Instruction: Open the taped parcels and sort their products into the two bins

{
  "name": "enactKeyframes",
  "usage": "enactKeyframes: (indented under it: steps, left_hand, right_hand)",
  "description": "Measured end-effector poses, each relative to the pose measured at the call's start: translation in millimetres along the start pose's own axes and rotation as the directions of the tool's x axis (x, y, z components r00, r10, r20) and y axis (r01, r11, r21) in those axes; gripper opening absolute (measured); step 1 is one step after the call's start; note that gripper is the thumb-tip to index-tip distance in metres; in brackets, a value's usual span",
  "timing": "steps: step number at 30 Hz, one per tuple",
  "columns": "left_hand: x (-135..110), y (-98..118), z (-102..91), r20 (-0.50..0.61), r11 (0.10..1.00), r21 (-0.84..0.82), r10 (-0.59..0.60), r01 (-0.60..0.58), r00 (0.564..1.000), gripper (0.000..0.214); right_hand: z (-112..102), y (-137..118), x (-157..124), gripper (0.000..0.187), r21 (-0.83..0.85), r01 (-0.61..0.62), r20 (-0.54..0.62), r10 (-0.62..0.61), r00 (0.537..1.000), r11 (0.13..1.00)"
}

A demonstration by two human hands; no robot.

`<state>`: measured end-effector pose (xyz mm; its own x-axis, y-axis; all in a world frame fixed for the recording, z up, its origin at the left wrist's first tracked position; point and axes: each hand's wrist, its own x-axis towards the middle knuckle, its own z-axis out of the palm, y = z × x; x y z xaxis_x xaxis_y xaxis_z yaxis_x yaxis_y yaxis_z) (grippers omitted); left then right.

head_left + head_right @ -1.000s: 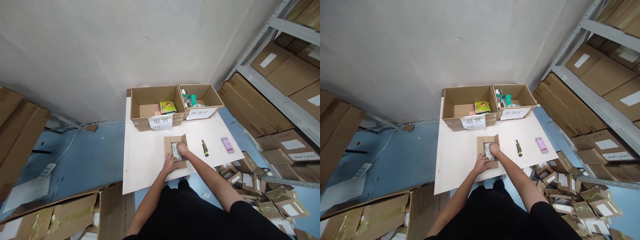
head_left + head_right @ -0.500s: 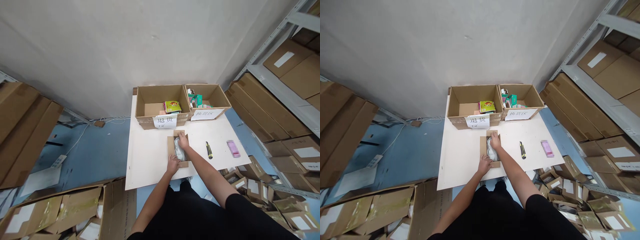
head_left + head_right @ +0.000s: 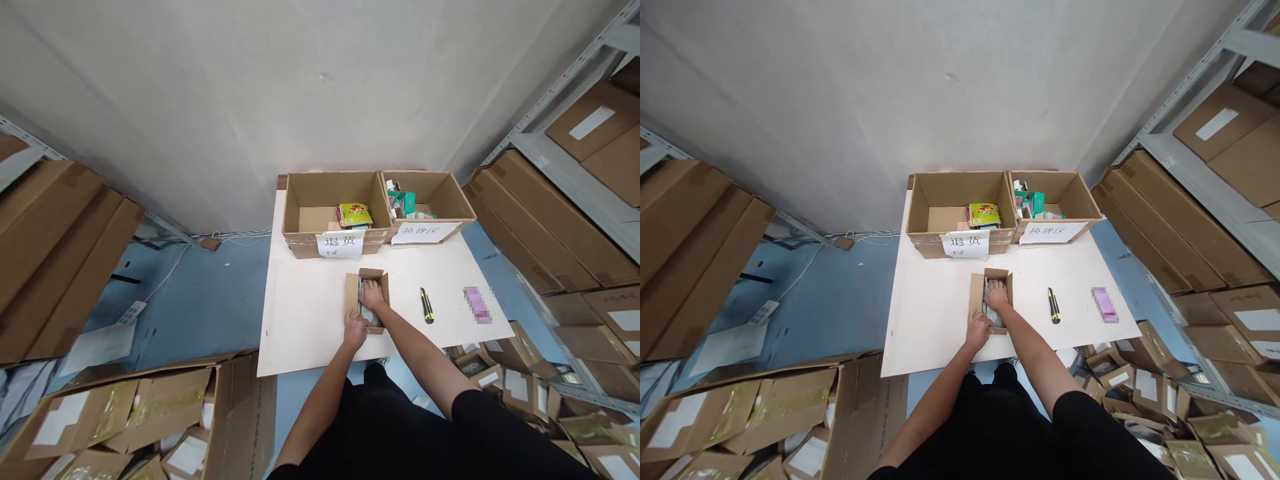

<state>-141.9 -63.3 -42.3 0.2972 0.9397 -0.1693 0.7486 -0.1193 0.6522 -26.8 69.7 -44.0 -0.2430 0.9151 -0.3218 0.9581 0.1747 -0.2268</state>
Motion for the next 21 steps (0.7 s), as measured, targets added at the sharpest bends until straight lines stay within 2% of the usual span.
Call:
enactKeyframes:
  steps: [4, 8, 12, 15, 16, 18, 21]
  left_hand:
    - [0.8, 2.6, -0.6, 0.004, 1.000, -0.015, 0.006, -0.006, 1.000, 0.016]
    - [0.0, 3.7, -4.9, -0.011, 1.000, 0.003, 0.017, -0.017, 1.000, 0.016]
    - [-0.9, 2.1, -7.2, -0.056, 0.999, -0.014, 0.044, -0.045, 0.997, 0.013]
    - [-0.1, -1.0, -7.4, -0.069, 0.997, -0.027, 0.077, -0.079, 0.995, 0.010]
    - [0.4, -2.2, -7.2, -0.064, 0.996, -0.024, 0.081, -0.083, 0.995, 0.010]
    - [1.6, -4.9, -6.4, -0.048, 0.996, -0.012, 0.083, -0.084, 0.995, 0.010]
    - [3.1, -8.2, -4.5, -0.035, 0.996, 0.010, 0.088, -0.087, 0.996, 0.012]
  right_hand:
    - [-21.9, 5.0, -15.5, 0.059, -0.030, 0.028, -0.095, -0.031, 0.995, 0.999]
    - [-40.9, 11.1, -28.5, 0.037, 0.040, 0.077, -0.198, -0.067, 0.978, 0.996]
    - [-42.5, 20.3, -36.1, 0.032, 0.153, 0.235, -0.326, -0.175, 0.929, 0.960]
    - [-39.7, 26.9, -37.5, 0.023, 0.261, 0.275, -0.291, -0.197, 0.936, 0.925]
    - [-40.5, 28.9, -36.9, 0.027, 0.291, 0.269, -0.266, -0.192, 0.945, 0.918]
    - [-45.9, 32.6, -34.1, 0.047, 0.325, 0.267, -0.192, -0.213, 0.958, 0.907]
    - [-61.4, 36.1, -27.4, 0.083, 0.300, 0.260, 0.002, -0.273, 0.962, 0.918]
